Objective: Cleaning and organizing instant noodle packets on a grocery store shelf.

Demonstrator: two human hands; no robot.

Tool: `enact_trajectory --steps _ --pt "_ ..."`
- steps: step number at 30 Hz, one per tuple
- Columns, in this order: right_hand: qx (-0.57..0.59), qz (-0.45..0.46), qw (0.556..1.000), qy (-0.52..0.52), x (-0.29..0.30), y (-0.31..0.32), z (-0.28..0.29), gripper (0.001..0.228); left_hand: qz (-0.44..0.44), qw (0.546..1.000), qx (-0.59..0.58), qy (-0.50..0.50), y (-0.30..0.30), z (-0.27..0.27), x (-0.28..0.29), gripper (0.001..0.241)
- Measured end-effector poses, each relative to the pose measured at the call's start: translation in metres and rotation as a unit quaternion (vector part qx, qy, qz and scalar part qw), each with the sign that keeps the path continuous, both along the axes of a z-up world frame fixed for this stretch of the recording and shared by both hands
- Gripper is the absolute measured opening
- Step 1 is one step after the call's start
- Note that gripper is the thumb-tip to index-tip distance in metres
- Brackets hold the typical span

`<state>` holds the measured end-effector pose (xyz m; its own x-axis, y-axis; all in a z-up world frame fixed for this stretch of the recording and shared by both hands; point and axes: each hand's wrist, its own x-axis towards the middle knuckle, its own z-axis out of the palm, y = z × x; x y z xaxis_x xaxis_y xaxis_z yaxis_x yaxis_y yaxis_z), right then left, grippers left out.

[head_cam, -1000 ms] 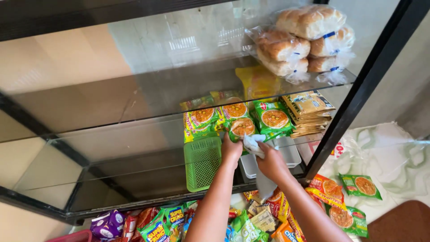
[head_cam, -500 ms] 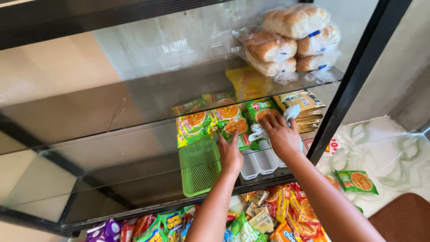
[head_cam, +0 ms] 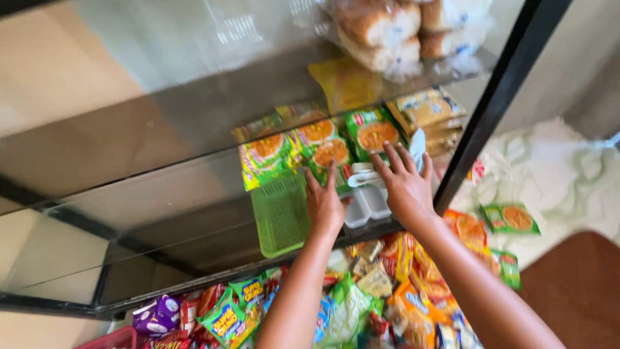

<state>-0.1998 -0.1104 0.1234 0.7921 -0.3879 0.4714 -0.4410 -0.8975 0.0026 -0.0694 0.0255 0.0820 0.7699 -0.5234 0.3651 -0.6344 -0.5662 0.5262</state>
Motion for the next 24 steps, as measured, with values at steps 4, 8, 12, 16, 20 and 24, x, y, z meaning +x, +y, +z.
enact_trajectory --steps 4,8,12,16,20,24 --pt "0.094 0.054 0.992 -0.068 -0.068 0.015 -0.034 0.092 -0.017 0.997 -0.032 -0.073 0.019 -0.007 -0.033 0.105" --pt "0.259 0.003 0.955 -0.146 -0.148 -0.014 -0.166 0.068 -0.066 0.988 -0.027 -0.134 0.060 -0.025 -0.094 0.084" --pt "0.319 -0.171 0.918 -0.164 -0.234 -0.116 -0.349 0.059 -0.087 0.987 0.020 -0.135 0.095 -0.093 -0.144 0.067" --pt "0.431 -0.346 0.828 -0.100 -0.268 -0.197 -0.430 0.052 -0.087 0.993 0.073 -0.031 0.106 -0.157 -0.176 0.063" --pt "0.263 -0.338 0.896 -0.113 -0.260 -0.202 -0.459 0.079 -0.096 0.992 0.076 0.016 0.096 -0.192 -0.193 0.059" --pt "0.303 -0.447 0.826 -0.163 -0.238 -0.163 -0.439 0.085 -0.156 0.984 0.044 0.081 0.074 -0.197 -0.200 0.060"
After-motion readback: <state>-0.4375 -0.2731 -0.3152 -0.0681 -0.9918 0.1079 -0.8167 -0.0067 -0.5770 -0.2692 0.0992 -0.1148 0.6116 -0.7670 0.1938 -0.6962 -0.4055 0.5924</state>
